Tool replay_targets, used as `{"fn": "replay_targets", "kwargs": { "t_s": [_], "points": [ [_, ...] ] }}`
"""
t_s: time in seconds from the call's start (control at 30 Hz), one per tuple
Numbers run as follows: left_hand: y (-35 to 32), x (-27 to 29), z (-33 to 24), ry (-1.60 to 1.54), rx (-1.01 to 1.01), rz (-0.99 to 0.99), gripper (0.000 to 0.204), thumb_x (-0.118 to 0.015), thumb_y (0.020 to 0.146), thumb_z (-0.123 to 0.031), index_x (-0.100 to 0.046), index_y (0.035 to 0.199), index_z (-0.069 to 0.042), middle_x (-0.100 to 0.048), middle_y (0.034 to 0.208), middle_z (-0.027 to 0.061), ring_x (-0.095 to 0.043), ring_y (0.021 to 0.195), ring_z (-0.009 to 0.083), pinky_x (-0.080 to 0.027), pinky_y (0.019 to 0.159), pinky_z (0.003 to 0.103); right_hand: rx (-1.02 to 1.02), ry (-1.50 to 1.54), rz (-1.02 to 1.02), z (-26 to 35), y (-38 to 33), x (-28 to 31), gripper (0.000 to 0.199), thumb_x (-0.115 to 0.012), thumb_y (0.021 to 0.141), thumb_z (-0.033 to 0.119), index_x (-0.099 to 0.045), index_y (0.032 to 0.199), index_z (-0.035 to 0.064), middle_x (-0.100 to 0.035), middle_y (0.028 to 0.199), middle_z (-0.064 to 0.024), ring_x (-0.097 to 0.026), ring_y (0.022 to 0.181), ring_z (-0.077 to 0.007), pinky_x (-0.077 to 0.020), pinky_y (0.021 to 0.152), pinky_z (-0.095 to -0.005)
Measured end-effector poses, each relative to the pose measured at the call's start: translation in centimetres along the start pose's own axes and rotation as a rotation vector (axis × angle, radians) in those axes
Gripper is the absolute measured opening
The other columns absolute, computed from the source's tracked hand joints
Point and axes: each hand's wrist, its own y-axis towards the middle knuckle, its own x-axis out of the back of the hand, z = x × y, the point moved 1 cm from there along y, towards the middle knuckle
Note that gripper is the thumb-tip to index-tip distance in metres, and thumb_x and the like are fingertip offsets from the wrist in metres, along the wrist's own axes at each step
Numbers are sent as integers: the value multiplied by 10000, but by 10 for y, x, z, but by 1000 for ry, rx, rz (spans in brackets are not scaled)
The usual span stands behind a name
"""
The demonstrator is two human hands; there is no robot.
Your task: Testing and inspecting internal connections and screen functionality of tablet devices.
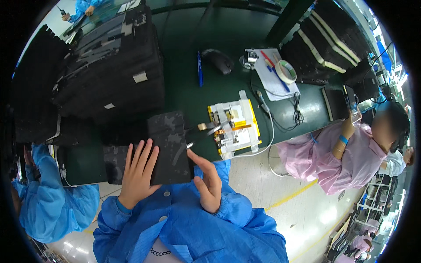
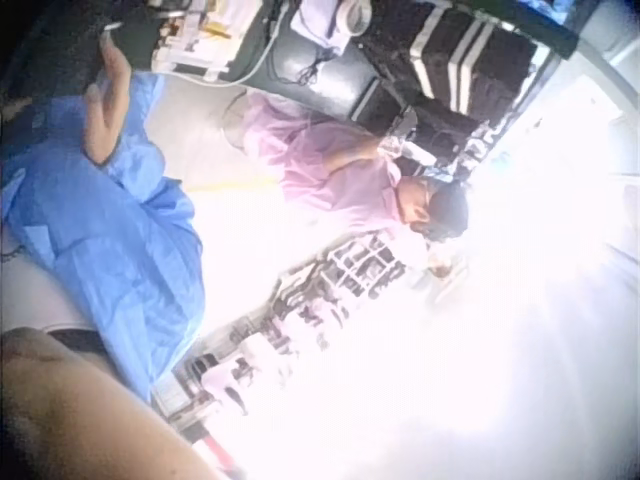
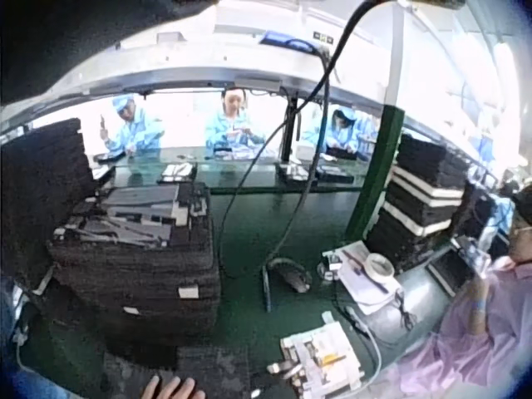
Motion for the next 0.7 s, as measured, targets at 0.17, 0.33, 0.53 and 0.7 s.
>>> {"fn": "replay_targets", "kwargs": {
  "t_s": [0.17, 0.33, 0.53, 0.7],
  "points": [
    [-13, 40, 3, 225, -196, -539, 243, -609, 810, -102, -676, 1042, -89, -655, 1051, 99, -637, 951, 262, -544, 759, 307, 290, -93, 89, 19, 31, -4, 425, -426, 831, -7, -403, 1252, -64, -433, 1316, -252, -385, 1274, -329, -248, 1072, -389],
    [5, 144, 4, -16, -34, -517, 306, -683, 718, -31, -663, 1022, -64, -666, 968, 141, -660, 877, 292, -556, 730, 337, 474, -414, -65, 31, 81, 15, 572, -421, 796, -42, -288, 1352, -23, -343, 1390, -226, -324, 1313, -326, -216, 1084, -434],
    [58, 198, 29, -337, 52, 100, 304, -649, 762, -149, -618, 1046, -43, -646, 836, 147, -641, 751, 268, -482, 642, 331, 902, -743, -16, 23, 64, -5, 719, -671, 642, 11, -432, 1313, 106, -363, 1362, -225, -375, 1261, -372, -230, 1038, -572],
    [113, 73, 83, -810, -131, 675, 409, -641, 817, -182, -525, 1136, 46, -614, 964, 160, -587, 830, 177, -481, 712, 305, 664, -1306, 360, 31, 52, -41, 641, -634, 708, 108, -462, 1322, 175, -352, 1397, -154, -321, 1303, -304, -138, 1055, -610]
  ]
}}
